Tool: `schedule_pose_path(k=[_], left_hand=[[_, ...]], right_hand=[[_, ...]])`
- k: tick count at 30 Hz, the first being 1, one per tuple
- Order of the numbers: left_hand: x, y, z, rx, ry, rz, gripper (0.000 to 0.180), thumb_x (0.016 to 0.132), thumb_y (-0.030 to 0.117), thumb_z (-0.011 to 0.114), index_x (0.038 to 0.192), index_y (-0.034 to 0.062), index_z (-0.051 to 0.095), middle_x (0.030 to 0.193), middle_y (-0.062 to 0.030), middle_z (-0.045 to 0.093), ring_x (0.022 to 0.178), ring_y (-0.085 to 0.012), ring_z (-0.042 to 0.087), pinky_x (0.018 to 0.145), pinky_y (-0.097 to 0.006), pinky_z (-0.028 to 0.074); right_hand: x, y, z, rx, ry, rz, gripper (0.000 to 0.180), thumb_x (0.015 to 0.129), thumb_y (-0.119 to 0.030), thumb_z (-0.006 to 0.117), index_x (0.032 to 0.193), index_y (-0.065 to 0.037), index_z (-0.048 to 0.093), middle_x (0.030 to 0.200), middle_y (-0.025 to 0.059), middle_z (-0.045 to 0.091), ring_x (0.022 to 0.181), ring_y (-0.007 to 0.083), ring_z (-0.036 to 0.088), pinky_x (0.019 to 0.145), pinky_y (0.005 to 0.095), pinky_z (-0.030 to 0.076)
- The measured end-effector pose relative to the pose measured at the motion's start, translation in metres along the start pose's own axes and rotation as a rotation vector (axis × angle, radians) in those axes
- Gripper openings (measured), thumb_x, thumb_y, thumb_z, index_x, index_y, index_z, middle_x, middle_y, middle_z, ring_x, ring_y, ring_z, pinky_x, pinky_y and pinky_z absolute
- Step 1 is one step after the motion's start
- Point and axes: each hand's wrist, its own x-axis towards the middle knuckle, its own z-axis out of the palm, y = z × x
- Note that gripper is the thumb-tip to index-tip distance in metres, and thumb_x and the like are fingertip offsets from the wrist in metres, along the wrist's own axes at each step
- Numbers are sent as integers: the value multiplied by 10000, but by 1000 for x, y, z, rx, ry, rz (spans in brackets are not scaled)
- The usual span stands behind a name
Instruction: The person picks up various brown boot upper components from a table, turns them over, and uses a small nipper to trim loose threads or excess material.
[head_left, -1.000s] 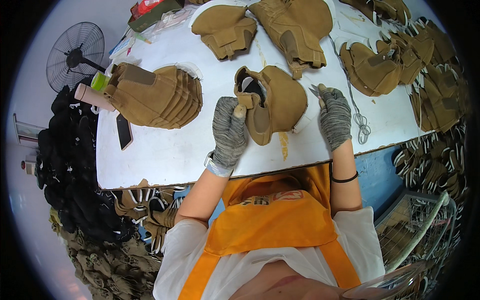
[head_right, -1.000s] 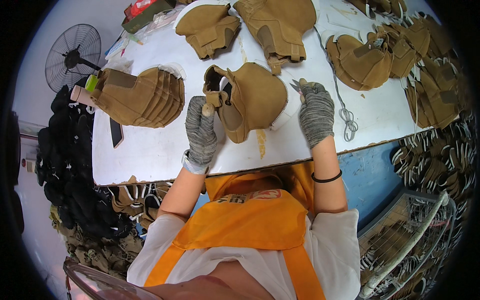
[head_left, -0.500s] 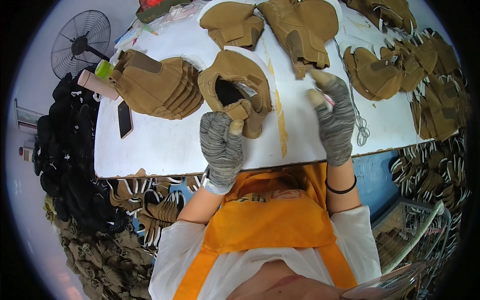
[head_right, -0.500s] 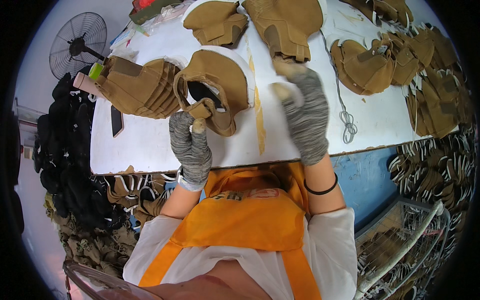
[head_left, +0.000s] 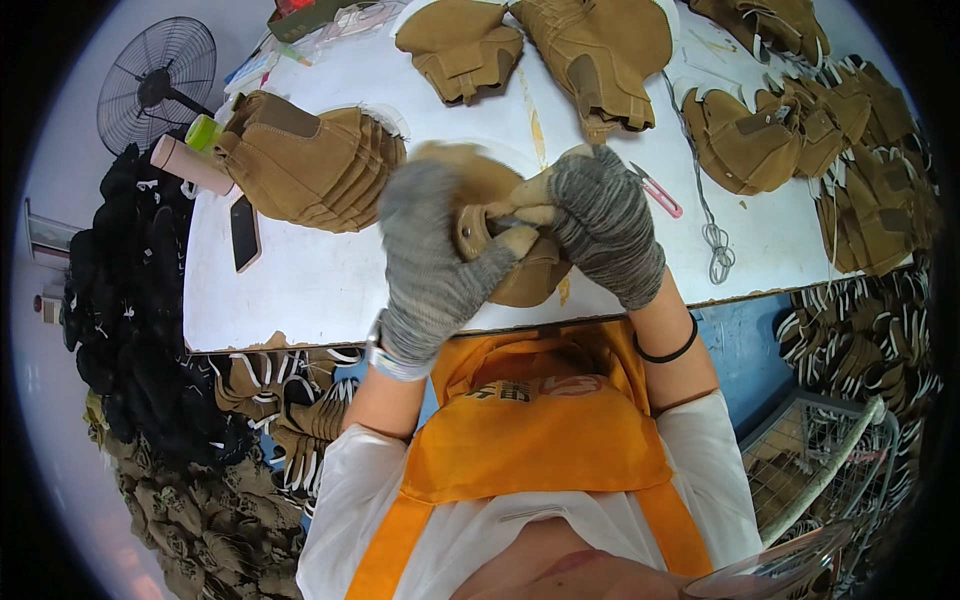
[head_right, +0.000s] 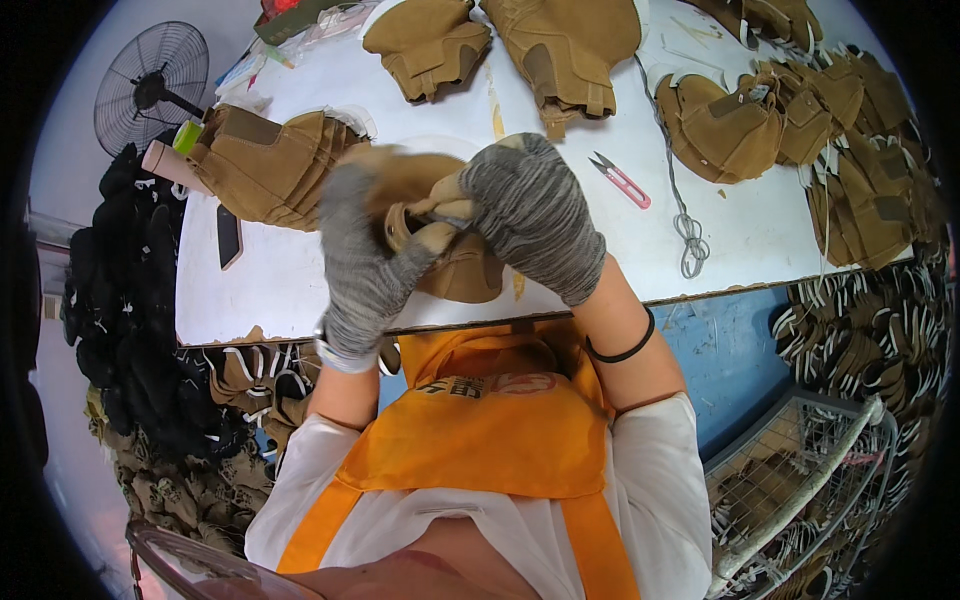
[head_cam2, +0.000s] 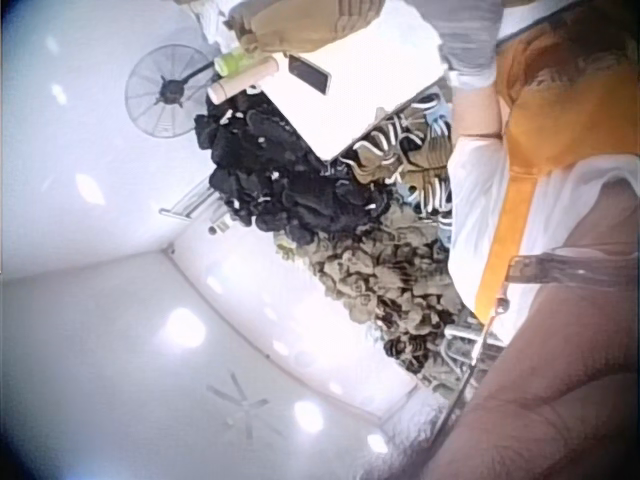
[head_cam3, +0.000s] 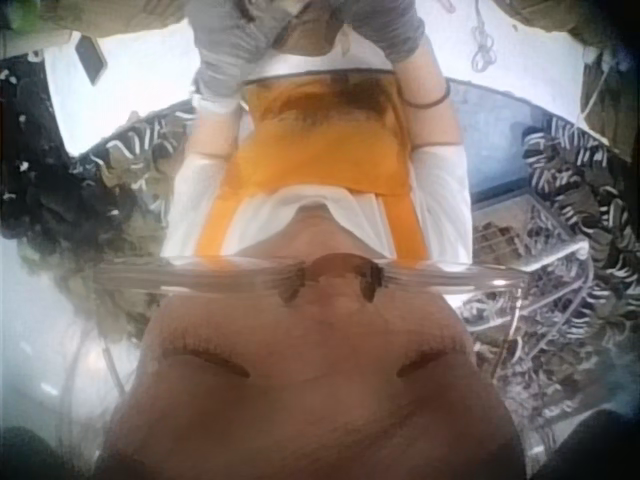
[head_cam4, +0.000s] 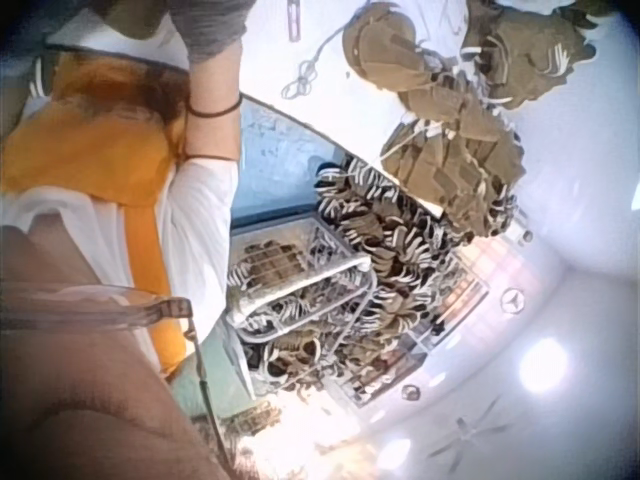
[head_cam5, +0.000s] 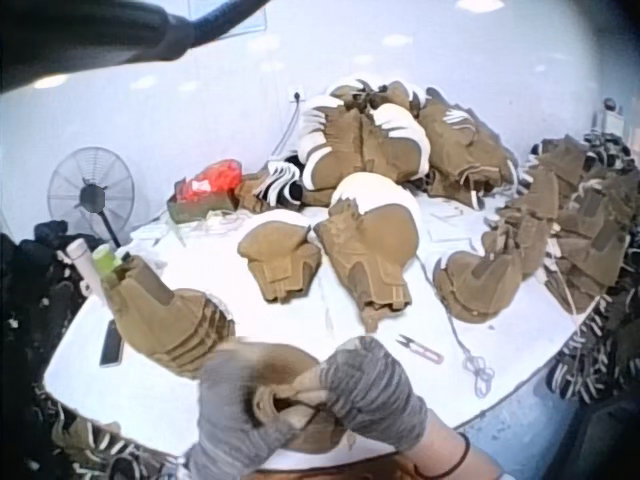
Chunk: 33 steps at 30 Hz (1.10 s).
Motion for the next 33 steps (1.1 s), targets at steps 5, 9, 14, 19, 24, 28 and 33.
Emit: schedule_pose_path(k=[5,9,14,19,24,28,33], left_hand=[[7,9,-3,-88,-403,-315,291,817,261,704,993,35,654,875,-154,645,793,-311,639,723,-370,517],[7,16,0,-68,-367,-398,245,831,239,692,965,36,671,864,-155,657,779,-298,648,715,-363,523],[-1,5,7,-96,-268,-377,252,832,239,694,966,26,676,874,-157,675,781,-296,657,721,-361,528],[-1,6,6,-150,-226,-389,240,847,221,690,961,11,671,852,-143,677,755,-254,658,708,-336,531],[-5,-14,8,-328,110,-357,176,848,127,704,956,-1,649,847,-100,657,739,-166,631,686,-281,518],[-7,-13,11,-421,218,-390,167,826,79,726,927,5,616,846,-61,616,731,-153,595,696,-268,505],[-17,-19,25,-242,284,-181,242,817,74,724,1048,39,662,979,-73,647,894,-196,612,832,-323,484]], right_hand=[[-10,-9,16,344,143,338,164,827,-59,594,952,-103,690,906,40,678,794,223,622,717,341,491],[-5,-12,12,441,178,599,113,882,-106,610,951,-44,675,892,84,671,802,197,638,749,318,508],[-4,-7,-10,724,473,771,174,902,-150,632,975,5,665,854,75,670,809,154,646,777,268,511],[-9,-8,-25,332,526,668,168,868,-142,681,957,1,673,855,72,668,765,144,644,731,272,516],[-52,26,-62,-117,725,835,192,873,-170,682,974,-7,672,835,86,658,725,166,610,710,293,498],[-76,44,-77,-768,438,776,292,873,-202,684,1091,-14,629,955,97,637,814,209,599,780,316,495],[-59,17,-46,-50,485,1083,311,898,-240,662,1117,-27,602,958,80,630,865,168,601,801,294,503]])
